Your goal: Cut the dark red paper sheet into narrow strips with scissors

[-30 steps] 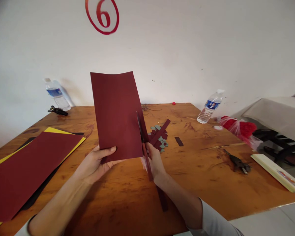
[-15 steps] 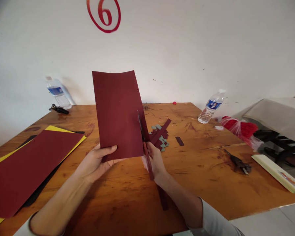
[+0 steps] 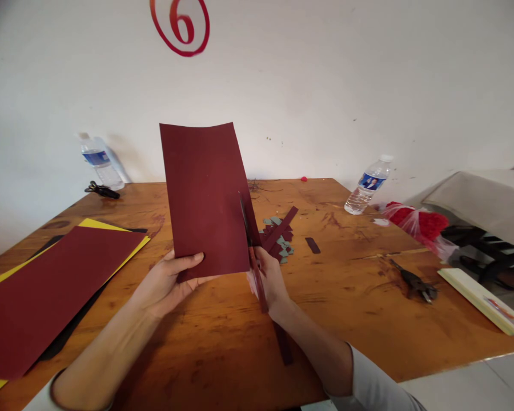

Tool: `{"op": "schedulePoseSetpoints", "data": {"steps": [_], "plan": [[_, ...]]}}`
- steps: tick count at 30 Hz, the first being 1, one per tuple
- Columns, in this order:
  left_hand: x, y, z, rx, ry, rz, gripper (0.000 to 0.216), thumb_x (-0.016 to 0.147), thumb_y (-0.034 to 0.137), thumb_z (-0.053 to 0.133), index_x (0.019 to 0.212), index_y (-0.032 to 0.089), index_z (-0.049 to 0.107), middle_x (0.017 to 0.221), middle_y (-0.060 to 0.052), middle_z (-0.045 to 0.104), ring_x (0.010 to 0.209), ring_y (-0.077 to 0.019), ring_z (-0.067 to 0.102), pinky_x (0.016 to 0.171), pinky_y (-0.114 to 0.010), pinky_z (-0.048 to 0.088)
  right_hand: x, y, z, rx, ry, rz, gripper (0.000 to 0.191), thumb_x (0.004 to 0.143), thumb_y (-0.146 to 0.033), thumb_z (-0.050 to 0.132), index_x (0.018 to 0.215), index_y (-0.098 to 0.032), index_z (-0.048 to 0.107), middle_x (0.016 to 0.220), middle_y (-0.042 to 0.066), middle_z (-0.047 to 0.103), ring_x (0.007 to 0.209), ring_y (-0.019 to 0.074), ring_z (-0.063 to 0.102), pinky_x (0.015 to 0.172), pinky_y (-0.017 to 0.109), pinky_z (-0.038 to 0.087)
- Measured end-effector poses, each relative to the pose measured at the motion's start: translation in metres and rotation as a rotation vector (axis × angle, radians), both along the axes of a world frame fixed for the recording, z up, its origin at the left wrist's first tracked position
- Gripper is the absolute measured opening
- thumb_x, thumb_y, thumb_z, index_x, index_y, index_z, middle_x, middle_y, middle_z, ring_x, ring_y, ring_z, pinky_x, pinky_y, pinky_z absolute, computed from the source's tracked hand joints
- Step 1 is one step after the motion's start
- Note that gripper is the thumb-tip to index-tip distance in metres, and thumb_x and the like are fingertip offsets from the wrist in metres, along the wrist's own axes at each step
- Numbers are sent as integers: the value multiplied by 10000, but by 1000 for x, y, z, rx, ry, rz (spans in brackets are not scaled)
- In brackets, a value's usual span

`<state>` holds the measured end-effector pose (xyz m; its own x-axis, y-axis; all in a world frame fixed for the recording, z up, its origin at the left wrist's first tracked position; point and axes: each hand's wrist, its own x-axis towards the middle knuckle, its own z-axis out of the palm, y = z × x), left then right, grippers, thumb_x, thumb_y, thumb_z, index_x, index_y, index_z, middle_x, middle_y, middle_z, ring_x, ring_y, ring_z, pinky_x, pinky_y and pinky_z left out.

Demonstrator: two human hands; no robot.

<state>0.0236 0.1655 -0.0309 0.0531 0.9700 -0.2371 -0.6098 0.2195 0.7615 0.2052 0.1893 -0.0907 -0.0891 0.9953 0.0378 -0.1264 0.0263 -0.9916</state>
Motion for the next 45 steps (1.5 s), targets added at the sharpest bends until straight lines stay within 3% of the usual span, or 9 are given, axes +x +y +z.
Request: {"op": "schedulePoseSetpoints", "data": {"steps": [19, 27, 45], "plan": [[0, 0, 1, -14, 42, 15, 391, 666, 43, 789, 1042, 147, 763, 1065, -110, 795, 999, -314, 733, 847, -511, 644, -1, -2, 3, -19, 30, -2, 375, 807, -523, 656, 662, -242, 454, 425, -92, 376, 340, 76, 326, 326, 217, 244], [1, 0, 4, -5, 39, 11, 465, 679, 32, 774, 1125, 162, 744, 1052, -108, 800, 1023, -321, 735, 894, -514, 628, 1, -1, 3, -6, -4, -9, 334, 811, -475, 651, 665, -245, 457, 412, -91, 380, 335, 85, 342, 323, 214, 258], [2, -1, 5, -17, 41, 20, 424, 680, 29, 776, 1085, 151, 749, 1051, -109, 801, 1026, -325, 736, 895, -514, 629, 2, 0, 3, 9, -30, -17, 218, 767, -391, 607, 678, -246, 470, 411, -100, 389, 332, 77, 333, 325, 201, 265]]}}
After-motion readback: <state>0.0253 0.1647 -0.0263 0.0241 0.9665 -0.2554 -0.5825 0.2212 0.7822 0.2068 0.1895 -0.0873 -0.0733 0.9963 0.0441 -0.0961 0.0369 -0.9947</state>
